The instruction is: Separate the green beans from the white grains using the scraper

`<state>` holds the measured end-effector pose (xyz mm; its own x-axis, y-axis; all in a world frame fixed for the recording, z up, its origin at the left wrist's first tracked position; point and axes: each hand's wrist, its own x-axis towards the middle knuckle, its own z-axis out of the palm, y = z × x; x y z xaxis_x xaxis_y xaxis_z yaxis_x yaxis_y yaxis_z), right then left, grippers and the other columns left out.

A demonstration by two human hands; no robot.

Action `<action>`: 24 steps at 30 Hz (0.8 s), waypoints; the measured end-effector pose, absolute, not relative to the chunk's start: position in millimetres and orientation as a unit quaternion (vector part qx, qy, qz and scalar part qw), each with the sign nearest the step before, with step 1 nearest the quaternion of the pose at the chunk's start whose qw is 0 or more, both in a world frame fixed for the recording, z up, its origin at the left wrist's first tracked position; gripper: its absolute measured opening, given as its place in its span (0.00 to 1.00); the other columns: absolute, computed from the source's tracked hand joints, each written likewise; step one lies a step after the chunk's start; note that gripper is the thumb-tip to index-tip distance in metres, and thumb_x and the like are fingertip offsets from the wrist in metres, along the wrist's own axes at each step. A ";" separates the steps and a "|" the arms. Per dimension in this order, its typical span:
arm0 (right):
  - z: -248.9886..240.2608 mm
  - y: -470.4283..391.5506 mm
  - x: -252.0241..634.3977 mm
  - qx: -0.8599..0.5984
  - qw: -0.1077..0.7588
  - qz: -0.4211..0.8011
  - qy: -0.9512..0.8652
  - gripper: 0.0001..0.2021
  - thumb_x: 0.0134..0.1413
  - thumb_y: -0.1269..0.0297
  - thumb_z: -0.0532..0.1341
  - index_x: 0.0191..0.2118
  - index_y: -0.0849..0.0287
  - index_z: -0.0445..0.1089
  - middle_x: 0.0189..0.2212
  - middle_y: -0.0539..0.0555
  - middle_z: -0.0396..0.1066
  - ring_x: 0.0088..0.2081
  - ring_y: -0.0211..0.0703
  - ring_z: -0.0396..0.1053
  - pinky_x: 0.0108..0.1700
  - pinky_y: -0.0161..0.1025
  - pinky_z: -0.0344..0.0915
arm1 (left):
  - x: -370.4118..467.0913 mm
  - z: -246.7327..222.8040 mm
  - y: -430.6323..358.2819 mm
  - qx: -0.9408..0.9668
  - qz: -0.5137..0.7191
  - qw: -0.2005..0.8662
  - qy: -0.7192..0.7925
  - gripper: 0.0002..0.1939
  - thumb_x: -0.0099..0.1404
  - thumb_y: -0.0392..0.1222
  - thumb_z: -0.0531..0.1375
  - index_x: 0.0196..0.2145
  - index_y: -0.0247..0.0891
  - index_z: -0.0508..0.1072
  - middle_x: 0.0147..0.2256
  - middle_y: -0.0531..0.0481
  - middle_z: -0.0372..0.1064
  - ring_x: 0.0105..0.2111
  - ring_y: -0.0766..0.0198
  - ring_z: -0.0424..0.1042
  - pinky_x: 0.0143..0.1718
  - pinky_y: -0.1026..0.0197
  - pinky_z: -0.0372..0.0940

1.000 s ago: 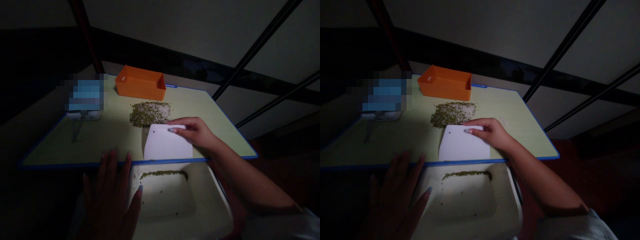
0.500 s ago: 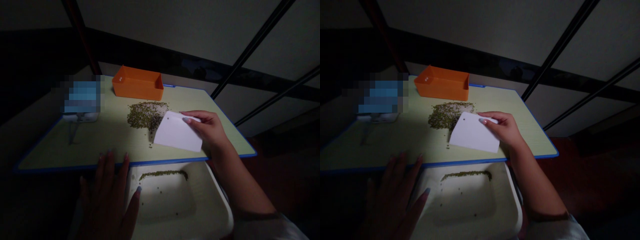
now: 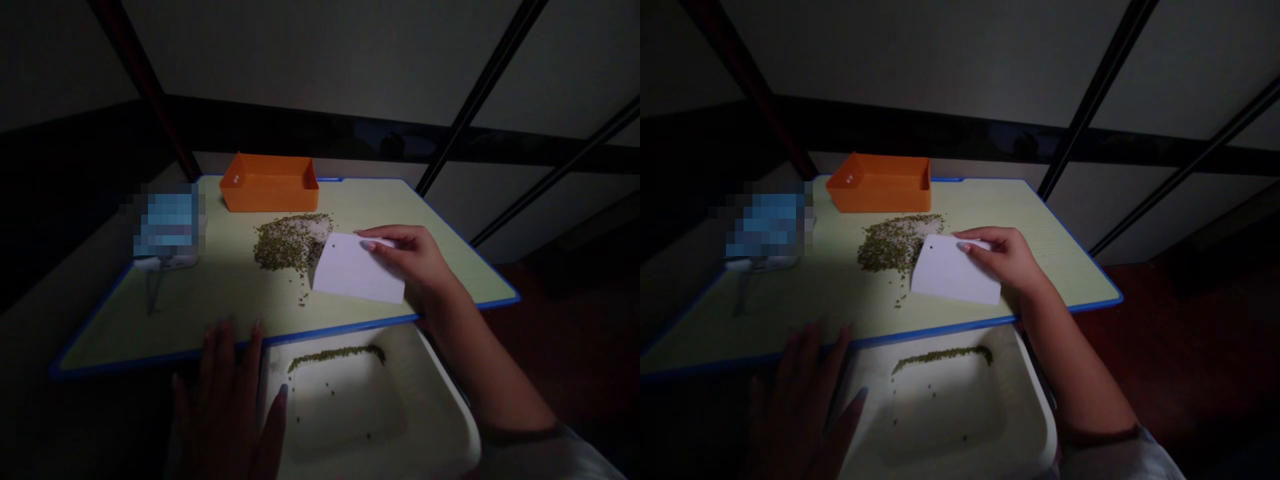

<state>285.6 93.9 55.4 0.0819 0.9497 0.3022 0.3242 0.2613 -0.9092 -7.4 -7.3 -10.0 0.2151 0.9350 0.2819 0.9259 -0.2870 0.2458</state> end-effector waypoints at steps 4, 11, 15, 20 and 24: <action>54.5 91.7 277.4 -0.504 0.495 0.308 -0.638 0.13 0.50 0.58 0.69 0.41 0.55 0.81 0.39 0.57 0.81 0.32 0.39 0.74 0.28 0.33 0.66 | -6.8 -9.6 -7.4 0.781 0.194 0.016 0.594 0.34 0.70 0.43 0.46 0.68 0.52 0.33 0.72 0.38 0.32 0.72 0.47 0.31 0.63 0.22 0.43; 53.0 91.9 282.4 -0.512 0.502 0.299 -0.630 0.13 0.50 0.58 0.69 0.41 0.54 0.81 0.41 0.58 0.81 0.36 0.41 0.76 0.31 0.34 0.67 | -5.5 -6.5 -10.8 0.777 0.209 0.034 0.593 0.32 0.70 0.43 0.44 0.68 0.51 0.35 0.72 0.40 0.32 0.72 0.48 0.33 0.65 0.24 0.42; 53.8 92.9 288.2 -0.531 0.515 0.283 -0.611 0.13 0.48 0.58 0.70 0.40 0.55 0.82 0.39 0.58 0.81 0.35 0.42 0.76 0.31 0.36 0.68 | -6.9 -8.3 -10.0 0.780 0.204 0.026 0.590 0.32 0.70 0.43 0.45 0.68 0.51 0.35 0.72 0.39 0.32 0.72 0.49 0.32 0.65 0.23 0.42; 52.9 93.7 284.1 -0.522 0.531 0.292 -0.600 0.11 0.47 0.59 0.71 0.39 0.53 0.82 0.37 0.56 0.82 0.33 0.40 0.75 0.31 0.35 0.67 | -5.2 -9.0 -9.5 0.777 0.210 0.025 0.593 0.31 0.71 0.44 0.43 0.68 0.50 0.36 0.72 0.38 0.34 0.72 0.50 0.33 0.65 0.24 0.42; 51.3 92.6 280.7 -0.513 0.522 0.309 -0.607 0.11 0.48 0.59 0.71 0.40 0.52 0.82 0.38 0.56 0.82 0.32 0.38 0.74 0.30 0.33 0.66 | -3.5 -8.4 -10.6 0.773 0.213 0.034 0.596 0.31 0.71 0.44 0.44 0.68 0.50 0.37 0.72 0.39 0.34 0.72 0.50 0.32 0.65 0.24 0.40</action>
